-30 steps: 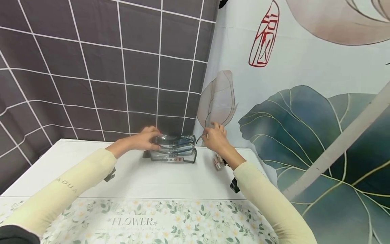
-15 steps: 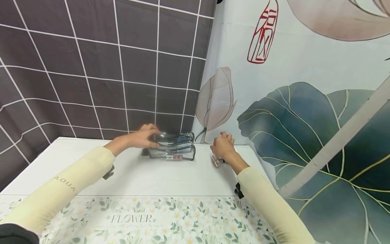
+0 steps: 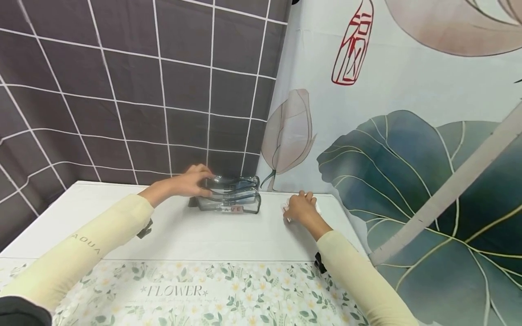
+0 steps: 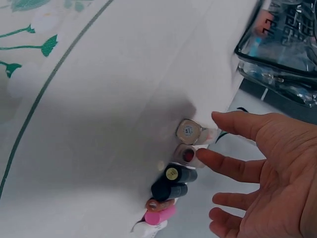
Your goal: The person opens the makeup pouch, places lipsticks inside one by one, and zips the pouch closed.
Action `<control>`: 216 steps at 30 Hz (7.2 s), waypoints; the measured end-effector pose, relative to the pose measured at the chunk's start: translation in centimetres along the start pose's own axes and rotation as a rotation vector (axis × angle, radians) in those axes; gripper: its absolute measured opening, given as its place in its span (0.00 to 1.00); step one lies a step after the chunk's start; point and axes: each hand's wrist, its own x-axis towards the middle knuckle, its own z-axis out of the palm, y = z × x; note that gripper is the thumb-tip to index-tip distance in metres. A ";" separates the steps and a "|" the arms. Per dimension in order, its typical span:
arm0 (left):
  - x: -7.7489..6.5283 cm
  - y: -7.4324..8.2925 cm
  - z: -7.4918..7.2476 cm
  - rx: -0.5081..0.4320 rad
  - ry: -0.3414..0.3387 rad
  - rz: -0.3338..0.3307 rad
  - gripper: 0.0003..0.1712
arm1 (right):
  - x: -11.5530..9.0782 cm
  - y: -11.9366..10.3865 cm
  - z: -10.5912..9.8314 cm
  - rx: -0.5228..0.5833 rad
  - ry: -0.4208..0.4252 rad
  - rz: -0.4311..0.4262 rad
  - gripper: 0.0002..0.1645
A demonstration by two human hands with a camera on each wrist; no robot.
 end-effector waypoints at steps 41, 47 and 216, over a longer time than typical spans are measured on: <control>0.4 -0.4 0.1 0.026 -0.012 -0.011 0.47 | 1.2 -5.6 -7.8 0.177 0.249 -0.266 0.16; 0.3 -0.4 0.1 0.026 -0.020 -0.020 0.47 | 0.7 -8.8 -8.5 0.143 0.237 -0.320 0.12; 0.6 -0.1 -0.6 0.045 -0.078 -0.020 0.48 | 1.3 -8.8 -7.7 0.198 0.275 -0.355 0.11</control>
